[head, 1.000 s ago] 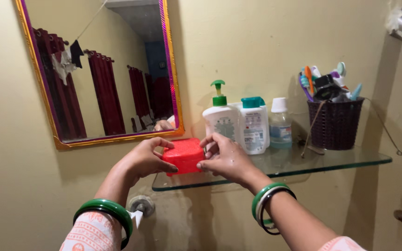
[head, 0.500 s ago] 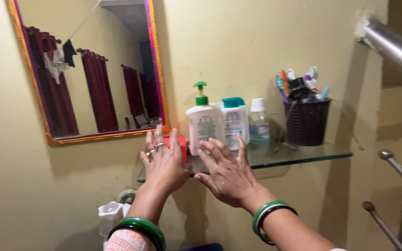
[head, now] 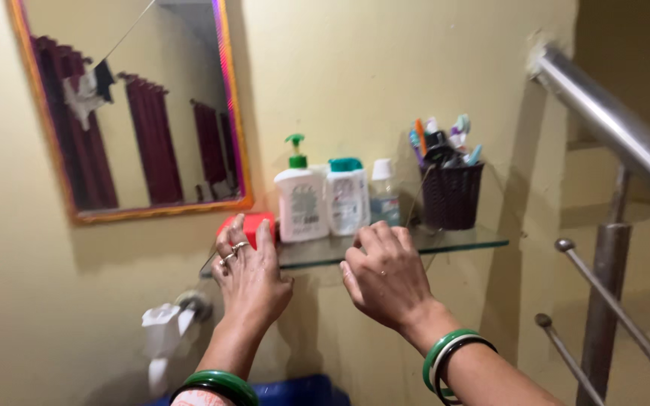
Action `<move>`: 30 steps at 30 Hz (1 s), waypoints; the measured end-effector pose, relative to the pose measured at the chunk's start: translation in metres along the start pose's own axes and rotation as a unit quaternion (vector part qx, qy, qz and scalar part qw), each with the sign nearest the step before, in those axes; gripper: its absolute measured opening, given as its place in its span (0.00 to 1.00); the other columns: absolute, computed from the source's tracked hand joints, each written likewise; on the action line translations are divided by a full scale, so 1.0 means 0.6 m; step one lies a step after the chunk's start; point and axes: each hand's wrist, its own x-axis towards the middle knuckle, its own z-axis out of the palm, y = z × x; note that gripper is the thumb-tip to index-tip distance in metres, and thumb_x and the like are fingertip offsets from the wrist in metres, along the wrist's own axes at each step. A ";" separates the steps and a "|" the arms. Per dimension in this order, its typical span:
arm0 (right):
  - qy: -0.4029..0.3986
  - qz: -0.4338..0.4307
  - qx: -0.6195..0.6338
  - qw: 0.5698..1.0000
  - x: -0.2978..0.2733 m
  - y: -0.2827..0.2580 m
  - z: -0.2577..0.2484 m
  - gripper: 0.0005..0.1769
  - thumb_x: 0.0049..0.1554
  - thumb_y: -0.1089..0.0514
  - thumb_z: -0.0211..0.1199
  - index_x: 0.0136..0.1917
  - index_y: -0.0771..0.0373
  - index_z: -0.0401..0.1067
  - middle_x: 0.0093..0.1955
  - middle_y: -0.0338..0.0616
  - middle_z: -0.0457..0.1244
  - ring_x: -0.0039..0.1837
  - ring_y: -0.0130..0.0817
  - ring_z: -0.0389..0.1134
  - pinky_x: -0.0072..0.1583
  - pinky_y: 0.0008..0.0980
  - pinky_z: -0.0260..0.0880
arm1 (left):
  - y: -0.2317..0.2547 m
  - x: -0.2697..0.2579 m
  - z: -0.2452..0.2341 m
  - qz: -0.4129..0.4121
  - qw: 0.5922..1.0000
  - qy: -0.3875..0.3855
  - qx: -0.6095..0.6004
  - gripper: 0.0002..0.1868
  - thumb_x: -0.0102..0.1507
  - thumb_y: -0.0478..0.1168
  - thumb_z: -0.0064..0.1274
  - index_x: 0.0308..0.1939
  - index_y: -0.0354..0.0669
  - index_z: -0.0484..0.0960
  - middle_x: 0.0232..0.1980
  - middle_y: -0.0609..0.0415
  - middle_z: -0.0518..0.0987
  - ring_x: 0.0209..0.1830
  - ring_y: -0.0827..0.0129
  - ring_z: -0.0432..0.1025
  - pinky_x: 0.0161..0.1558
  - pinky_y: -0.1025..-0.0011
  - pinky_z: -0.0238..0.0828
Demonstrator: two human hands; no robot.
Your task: The person organizes bathroom items by moving a toothpaste tube, a black bottle, a small clear bottle, a white pump bottle, and a red container from a blue sink onto a glass shelf. The person then rinses a dark cloth in the sink using a blue cup and places the cloth on the shelf.
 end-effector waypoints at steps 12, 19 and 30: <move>-0.070 0.182 0.327 0.925 -0.088 -0.210 0.121 0.11 0.53 0.52 0.66 0.38 0.63 0.76 0.49 0.48 0.66 0.45 0.44 0.73 0.48 0.43 0.72 | -0.122 -0.194 -0.040 -0.210 0.973 -0.045 -0.091 0.05 0.57 0.43 0.59 0.35 0.54 0.89 0.46 0.53 0.81 0.42 0.56 0.79 0.46 0.57 0.75; -0.175 0.349 0.491 0.779 -0.135 -0.365 0.240 0.11 0.53 0.59 0.65 0.50 0.61 0.78 0.46 0.46 0.73 0.46 0.33 0.75 0.50 0.33 0.75 | -0.249 -0.278 0.005 -0.353 0.915 -0.139 -0.138 0.16 0.59 0.53 0.48 0.38 0.53 0.88 0.42 0.51 0.88 0.47 0.50 0.79 0.50 0.55 0.75; -0.255 0.534 0.684 0.427 -0.314 -0.577 0.527 0.05 0.58 0.67 0.59 0.44 0.74 0.68 0.38 0.40 0.63 0.41 0.28 0.67 0.45 0.28 0.71 | -0.501 -0.500 0.188 -0.412 0.835 -0.312 -0.190 0.22 0.63 0.54 0.47 0.43 0.42 0.86 0.45 0.40 0.84 0.50 0.46 0.78 0.51 0.55 0.72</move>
